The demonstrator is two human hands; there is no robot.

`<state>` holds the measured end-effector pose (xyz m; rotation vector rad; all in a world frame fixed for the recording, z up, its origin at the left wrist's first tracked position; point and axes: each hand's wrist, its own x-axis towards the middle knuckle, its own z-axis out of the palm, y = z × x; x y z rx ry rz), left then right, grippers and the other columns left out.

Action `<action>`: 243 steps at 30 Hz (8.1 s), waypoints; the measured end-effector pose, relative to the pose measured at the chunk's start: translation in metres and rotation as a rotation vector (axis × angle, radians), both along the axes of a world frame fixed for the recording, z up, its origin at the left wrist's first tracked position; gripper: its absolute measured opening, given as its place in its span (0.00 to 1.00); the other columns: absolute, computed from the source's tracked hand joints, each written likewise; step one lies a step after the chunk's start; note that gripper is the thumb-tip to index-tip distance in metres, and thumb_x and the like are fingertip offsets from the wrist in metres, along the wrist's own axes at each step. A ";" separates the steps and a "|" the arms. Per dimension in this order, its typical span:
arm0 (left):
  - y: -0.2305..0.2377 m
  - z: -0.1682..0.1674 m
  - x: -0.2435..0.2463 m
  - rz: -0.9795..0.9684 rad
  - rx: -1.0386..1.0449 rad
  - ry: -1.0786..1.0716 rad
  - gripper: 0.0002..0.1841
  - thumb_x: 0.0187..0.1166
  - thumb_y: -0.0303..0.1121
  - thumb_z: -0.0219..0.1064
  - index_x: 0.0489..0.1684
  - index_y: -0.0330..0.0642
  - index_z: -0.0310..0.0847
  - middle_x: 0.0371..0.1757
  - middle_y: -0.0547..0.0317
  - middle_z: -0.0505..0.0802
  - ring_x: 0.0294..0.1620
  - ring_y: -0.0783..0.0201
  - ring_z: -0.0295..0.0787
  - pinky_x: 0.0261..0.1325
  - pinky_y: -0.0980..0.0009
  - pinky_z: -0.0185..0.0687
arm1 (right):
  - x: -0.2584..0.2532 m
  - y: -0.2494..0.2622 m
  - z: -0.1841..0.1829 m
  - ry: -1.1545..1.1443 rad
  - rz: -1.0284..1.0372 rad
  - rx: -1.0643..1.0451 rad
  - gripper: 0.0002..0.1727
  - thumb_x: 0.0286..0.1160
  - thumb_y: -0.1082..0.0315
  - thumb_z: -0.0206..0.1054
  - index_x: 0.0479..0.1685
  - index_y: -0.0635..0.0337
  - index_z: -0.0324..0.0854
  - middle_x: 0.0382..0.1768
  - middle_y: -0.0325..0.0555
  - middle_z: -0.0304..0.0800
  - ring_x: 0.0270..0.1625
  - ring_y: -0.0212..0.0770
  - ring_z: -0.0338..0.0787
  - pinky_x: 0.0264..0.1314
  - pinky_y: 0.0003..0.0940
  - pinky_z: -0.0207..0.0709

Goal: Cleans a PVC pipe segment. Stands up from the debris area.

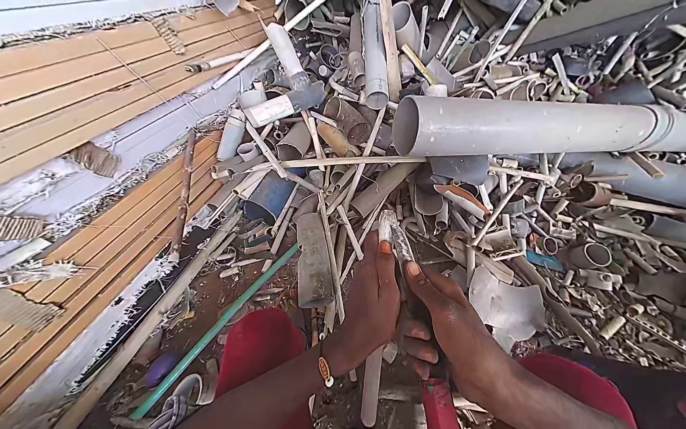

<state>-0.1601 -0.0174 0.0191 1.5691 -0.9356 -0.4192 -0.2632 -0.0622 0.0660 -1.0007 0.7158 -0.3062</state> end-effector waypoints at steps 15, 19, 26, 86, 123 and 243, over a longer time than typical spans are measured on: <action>-0.004 0.014 0.010 -0.087 0.051 0.010 0.21 0.95 0.40 0.34 0.59 0.36 0.70 0.23 0.71 0.68 0.16 0.77 0.63 0.20 0.79 0.66 | 0.004 -0.031 -0.038 0.252 -0.203 -1.343 0.21 0.91 0.58 0.47 0.45 0.60 0.83 0.14 0.36 0.69 0.16 0.35 0.73 0.19 0.34 0.67; 0.016 -0.003 -0.026 -0.541 0.394 0.150 0.25 0.95 0.45 0.35 0.69 0.35 0.70 0.27 0.61 0.75 0.22 0.66 0.71 0.29 0.65 0.74 | 0.007 -0.084 -0.002 0.139 -0.634 -1.586 0.22 0.95 0.57 0.42 0.38 0.61 0.73 0.12 0.37 0.66 0.12 0.36 0.71 0.15 0.35 0.66; -0.007 0.004 0.025 -0.227 -0.310 0.625 0.17 0.91 0.39 0.28 0.51 0.48 0.64 0.19 0.76 0.73 0.10 0.83 0.66 0.12 0.88 0.67 | -0.020 -0.069 -0.004 -0.094 -0.229 -0.961 0.20 0.96 0.56 0.37 0.37 0.50 0.70 0.11 0.23 0.64 0.09 0.22 0.67 0.10 0.20 0.68; -0.001 -0.013 0.016 -0.367 -0.141 0.694 0.22 0.91 0.41 0.26 0.52 0.49 0.70 0.20 0.76 0.75 0.12 0.83 0.67 0.14 0.88 0.67 | -0.021 -0.074 -0.017 -0.132 -0.100 -0.788 0.16 0.95 0.57 0.42 0.42 0.49 0.73 0.11 0.21 0.63 0.10 0.20 0.66 0.12 0.18 0.67; -0.019 0.010 0.021 0.080 -0.179 0.631 0.09 0.90 0.24 0.48 0.49 0.40 0.75 0.39 0.62 0.94 0.34 0.66 0.97 0.34 0.70 0.95 | 0.000 -0.063 -0.033 0.158 -0.083 -1.541 0.20 0.61 0.73 0.78 0.56 0.66 0.88 0.52 0.60 0.91 0.34 0.54 0.93 0.32 0.51 0.86; 0.012 -0.013 0.048 -0.202 -0.186 -0.588 0.25 0.85 0.45 0.62 0.16 0.42 0.90 0.54 0.56 0.92 0.48 0.83 0.86 0.49 0.88 0.81 | -0.070 -0.076 -0.056 0.090 -0.223 -2.204 0.23 0.87 0.49 0.56 0.31 0.58 0.78 0.11 0.39 0.72 0.14 0.38 0.75 0.19 0.28 0.69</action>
